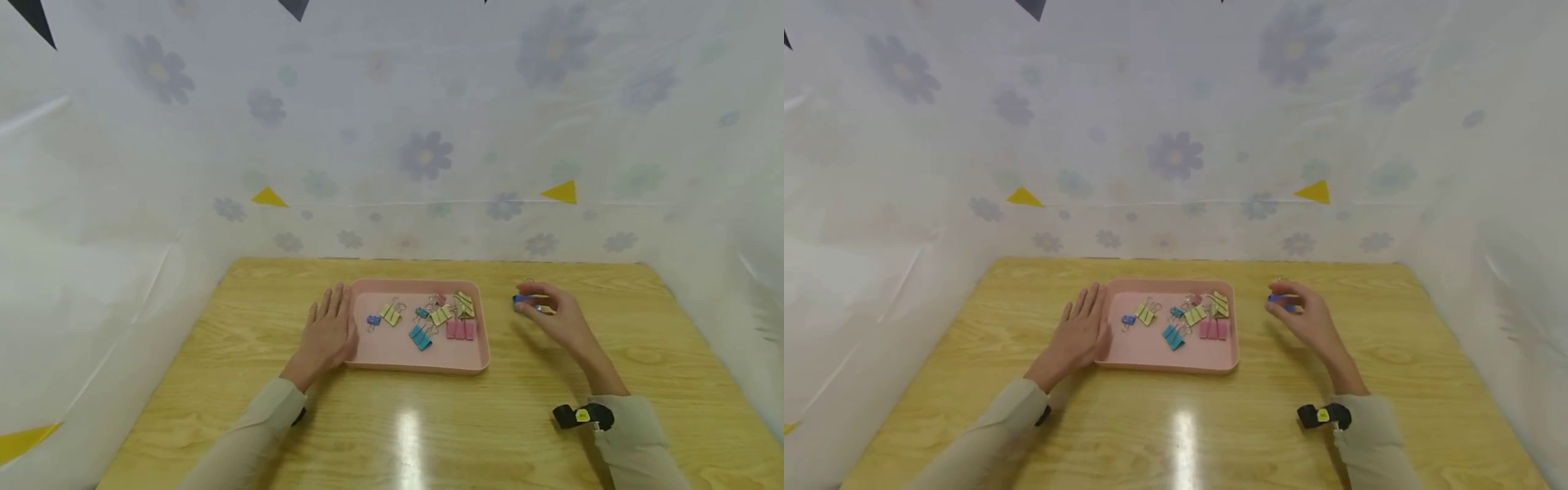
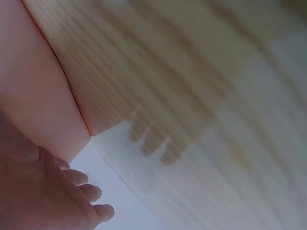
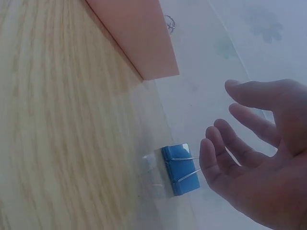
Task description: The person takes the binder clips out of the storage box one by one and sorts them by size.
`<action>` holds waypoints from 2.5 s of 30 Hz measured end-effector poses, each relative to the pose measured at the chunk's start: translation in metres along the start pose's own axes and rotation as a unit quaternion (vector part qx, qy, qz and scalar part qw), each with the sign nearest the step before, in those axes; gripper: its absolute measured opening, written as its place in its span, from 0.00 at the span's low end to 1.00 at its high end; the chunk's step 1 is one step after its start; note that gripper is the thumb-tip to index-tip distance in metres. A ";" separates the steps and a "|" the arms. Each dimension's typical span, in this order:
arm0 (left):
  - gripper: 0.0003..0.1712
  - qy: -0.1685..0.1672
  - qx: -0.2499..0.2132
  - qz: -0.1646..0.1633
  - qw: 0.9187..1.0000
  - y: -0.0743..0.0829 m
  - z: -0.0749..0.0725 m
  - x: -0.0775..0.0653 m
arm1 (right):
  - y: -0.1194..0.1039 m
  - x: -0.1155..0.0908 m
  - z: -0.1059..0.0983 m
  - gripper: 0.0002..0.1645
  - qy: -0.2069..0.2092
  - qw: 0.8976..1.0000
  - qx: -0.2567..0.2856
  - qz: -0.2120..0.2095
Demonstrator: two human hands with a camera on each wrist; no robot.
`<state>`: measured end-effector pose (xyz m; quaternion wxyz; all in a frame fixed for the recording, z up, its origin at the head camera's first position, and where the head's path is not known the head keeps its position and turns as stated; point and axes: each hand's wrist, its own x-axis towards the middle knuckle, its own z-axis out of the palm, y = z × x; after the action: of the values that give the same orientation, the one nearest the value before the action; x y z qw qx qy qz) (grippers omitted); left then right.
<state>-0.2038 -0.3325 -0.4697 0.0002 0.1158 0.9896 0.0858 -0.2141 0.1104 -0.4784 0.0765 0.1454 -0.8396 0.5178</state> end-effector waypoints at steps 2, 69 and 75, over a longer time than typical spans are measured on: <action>0.36 0.001 0.000 0.000 1.000 0.001 0.000 0.001 | 0.000 0.000 0.003 0.23 -0.001 1.000 0.001 -0.003; 0.35 -0.007 -0.007 0.007 1.000 0.003 0.004 -0.003 | -0.030 0.003 0.089 0.18 -0.124 0.973 -0.188 -0.054; 0.36 -0.005 -0.007 0.003 1.000 -0.002 0.006 -0.005 | -0.031 0.005 0.094 0.19 -0.135 0.968 -0.204 -0.059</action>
<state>-0.1989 -0.3348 -0.4763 0.0060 0.1197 0.9885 0.0918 -0.2070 0.0125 -0.4932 0.0205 0.2450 -0.9197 0.3060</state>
